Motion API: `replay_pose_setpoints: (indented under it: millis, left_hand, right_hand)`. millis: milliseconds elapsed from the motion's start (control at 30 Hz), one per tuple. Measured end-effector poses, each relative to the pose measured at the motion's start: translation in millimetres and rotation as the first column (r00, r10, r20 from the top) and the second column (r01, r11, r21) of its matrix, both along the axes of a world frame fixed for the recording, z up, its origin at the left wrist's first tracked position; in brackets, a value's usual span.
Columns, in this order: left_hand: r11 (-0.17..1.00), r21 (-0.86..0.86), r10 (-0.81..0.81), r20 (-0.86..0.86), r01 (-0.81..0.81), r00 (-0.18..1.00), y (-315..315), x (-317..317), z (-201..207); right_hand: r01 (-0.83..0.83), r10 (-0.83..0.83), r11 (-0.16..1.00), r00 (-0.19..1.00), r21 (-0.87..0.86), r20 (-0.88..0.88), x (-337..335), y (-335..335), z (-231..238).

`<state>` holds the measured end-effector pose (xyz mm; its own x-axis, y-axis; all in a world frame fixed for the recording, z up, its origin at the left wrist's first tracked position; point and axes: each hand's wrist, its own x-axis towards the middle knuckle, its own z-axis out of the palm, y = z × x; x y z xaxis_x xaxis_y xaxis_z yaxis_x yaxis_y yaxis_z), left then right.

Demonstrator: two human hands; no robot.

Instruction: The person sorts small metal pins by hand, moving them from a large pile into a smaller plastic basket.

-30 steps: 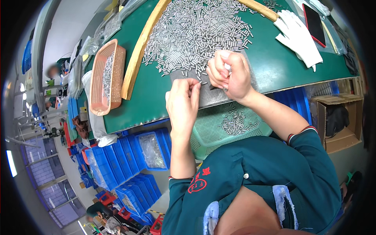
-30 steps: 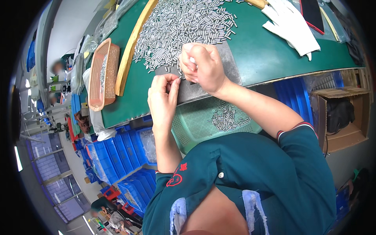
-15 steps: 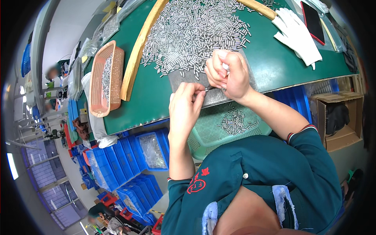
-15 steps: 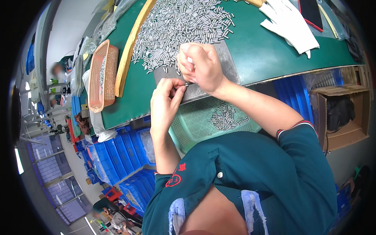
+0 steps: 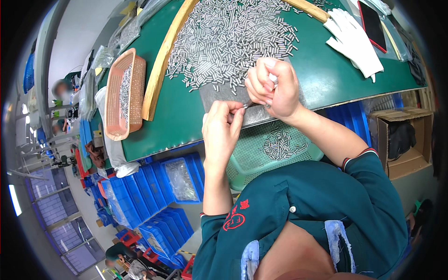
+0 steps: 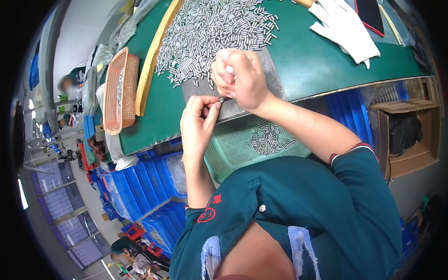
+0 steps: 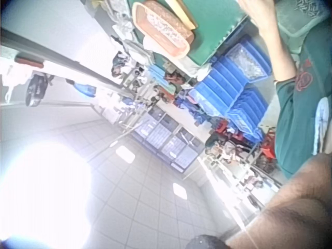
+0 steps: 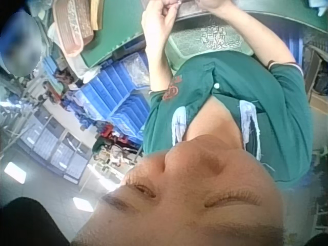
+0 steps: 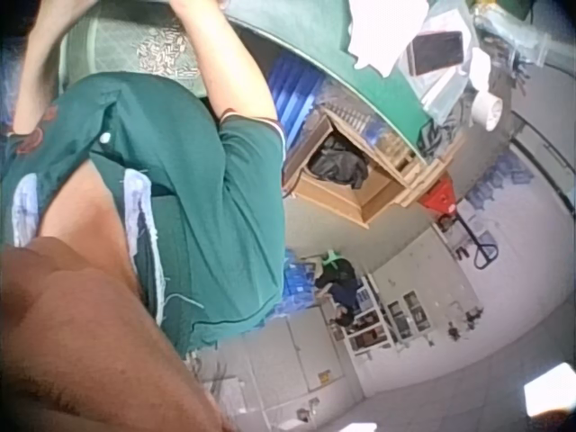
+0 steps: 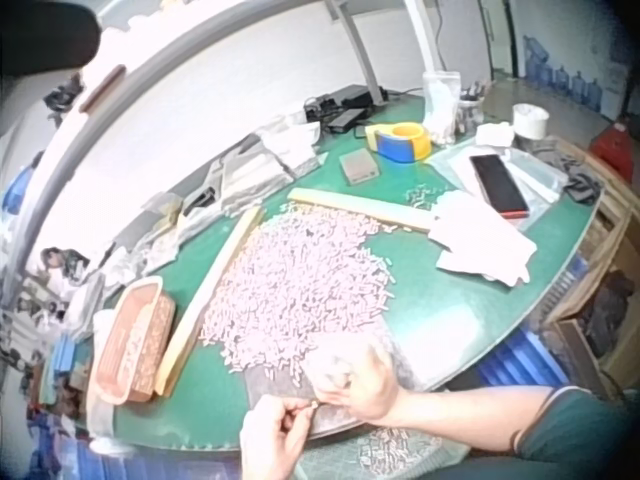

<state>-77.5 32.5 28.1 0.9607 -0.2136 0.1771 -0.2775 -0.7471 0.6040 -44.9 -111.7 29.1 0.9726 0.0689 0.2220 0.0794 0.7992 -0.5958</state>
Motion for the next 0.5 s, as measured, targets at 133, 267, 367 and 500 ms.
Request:
replay_pose_setpoints:
  millis: [133, 267, 367, 500]
  left_hand:
    - [1.0, 0.005, -0.003, 0.046, 0.003, 0.999, 0.6, -1.3, -1.2]
    - [1.0, -0.004, -0.014, 0.049, 0.014, 0.999, 1.0, 1.0, -3.0]
    - [1.0, 0.004, -0.017, 0.046, 0.017, 0.999, 1.0, 1.2, -1.9]
    - [1.0, -0.023, 0.001, 0.034, 0.0, 0.999, -0.2, 1.3, -3.3]
  right_hand:
    - [-0.084, 0.078, 0.993, 0.994, 0.081, 0.078, 3.2, -0.8, -7.2]
    - [-0.05, 0.066, 0.993, 0.984, -0.103, 0.163, -0.8, 0.7, -3.0]
    - [-0.005, 0.037, 0.988, 0.978, -0.154, 0.204, -1.6, 1.1, -3.6]
    - [0.041, 0.007, 0.975, 0.977, -0.218, 0.215, -1.7, 4.7, -2.9]
